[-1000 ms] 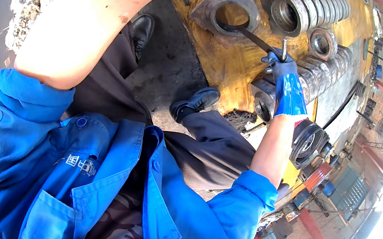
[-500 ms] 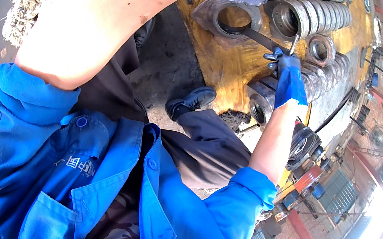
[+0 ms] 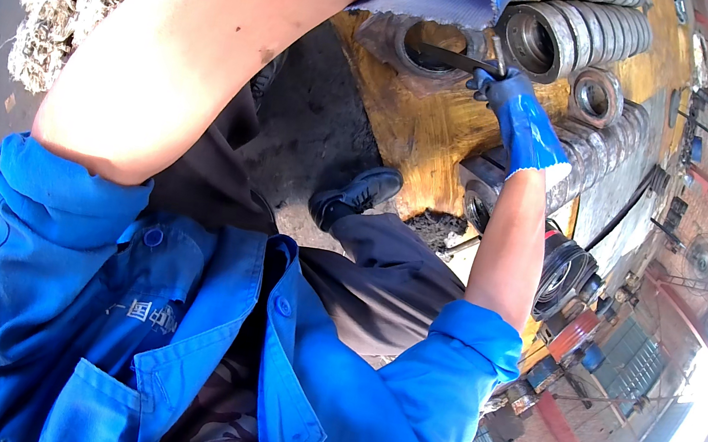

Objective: The person scrapes grease and residue from metal rings using a scraper, hammers a part into place, and measures a metal ring with a caliper while seated on the floor.

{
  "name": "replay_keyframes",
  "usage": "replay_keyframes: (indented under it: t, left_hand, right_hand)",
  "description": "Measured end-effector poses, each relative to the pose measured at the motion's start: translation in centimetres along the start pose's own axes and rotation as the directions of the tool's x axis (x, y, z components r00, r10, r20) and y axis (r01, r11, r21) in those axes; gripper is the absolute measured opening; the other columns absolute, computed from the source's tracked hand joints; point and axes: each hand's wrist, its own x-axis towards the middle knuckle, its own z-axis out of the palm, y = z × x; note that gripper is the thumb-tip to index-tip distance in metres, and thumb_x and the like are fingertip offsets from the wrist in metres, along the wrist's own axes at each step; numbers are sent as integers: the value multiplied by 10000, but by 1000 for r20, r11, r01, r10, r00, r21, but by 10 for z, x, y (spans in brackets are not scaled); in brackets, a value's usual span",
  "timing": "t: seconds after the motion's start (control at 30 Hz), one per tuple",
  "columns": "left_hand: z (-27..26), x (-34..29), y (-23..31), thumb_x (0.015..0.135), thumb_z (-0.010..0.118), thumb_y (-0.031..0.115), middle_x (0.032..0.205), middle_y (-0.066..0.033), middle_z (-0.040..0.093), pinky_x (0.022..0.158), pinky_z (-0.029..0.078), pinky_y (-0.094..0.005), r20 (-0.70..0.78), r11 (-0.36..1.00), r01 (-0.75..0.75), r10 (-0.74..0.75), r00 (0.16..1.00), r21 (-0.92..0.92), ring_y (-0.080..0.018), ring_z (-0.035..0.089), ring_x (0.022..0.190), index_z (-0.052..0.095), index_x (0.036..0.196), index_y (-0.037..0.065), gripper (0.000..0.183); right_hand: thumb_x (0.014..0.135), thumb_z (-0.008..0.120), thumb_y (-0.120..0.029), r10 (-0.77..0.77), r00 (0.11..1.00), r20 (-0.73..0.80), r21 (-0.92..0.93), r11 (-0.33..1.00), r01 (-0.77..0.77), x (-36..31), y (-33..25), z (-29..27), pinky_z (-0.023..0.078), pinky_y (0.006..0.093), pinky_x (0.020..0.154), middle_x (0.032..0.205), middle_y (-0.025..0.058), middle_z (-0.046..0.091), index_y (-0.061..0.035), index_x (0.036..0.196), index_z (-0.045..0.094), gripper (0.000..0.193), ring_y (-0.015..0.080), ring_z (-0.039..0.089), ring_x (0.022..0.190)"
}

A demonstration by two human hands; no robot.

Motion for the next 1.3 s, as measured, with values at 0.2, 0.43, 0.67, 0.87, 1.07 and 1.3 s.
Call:
replay_keyframes:
  t: [0.2,0.43,0.67,0.87,1.07,1.3]
  left_hand:
    - [2,5,-4,830,632,277,1182,-169,610,897,485,-362,10,1000,7,-6,1000,-4,-311,603,1046,535,1237,28,487]
    - [1,11,-4,829,629,280,1176,-170,613,898,484,-364,15,1000,13,-13,1000,-7,-315,604,1043,543,1230,29,481]
    - [4,18,-1,827,625,282,1170,-171,616,899,483,-366,19,1000,14,-14,1000,-12,-319,604,1040,550,1223,30,475]
    - [5,23,-2,826,622,284,1165,-171,619,899,482,-368,12,1000,19,-19,1000,-3,-322,605,1038,556,1216,31,471]
    - [14,26,3,825,619,287,1160,-172,621,900,481,-369,35,1000,10,-10,999,-14,-325,605,1035,562,1210,31,466]
    - [13,28,-1,823,616,289,1154,-172,624,901,480,-371,9,1000,23,-23,1000,16,-329,605,1032,570,1203,32,461]
  right_hand:
    - [889,594,-299,-109,991,74,-449,884,131,-5,-29,-10,482,318,693,916,106,701,-101,1071,677,281,223,621,764]
    - [864,601,-391,-66,986,152,-647,748,150,-8,-52,-32,475,399,813,1007,131,655,-142,1109,647,353,322,597,903]
    - [852,621,-364,-91,985,146,-646,745,165,-2,-51,-35,478,391,795,965,125,664,-128,1087,652,335,300,604,868]
    - [842,638,-341,-112,983,148,-634,752,181,5,-53,-34,481,384,779,929,120,671,-116,1069,657,321,281,610,837]
    - [832,655,-318,-94,987,132,-599,786,155,-2,-43,-35,483,378,764,893,114,678,-104,1051,662,306,262,617,807]
    - [820,674,-291,-106,986,127,-505,849,156,15,-42,-26,486,370,746,851,108,687,-90,1030,667,291,240,624,771]
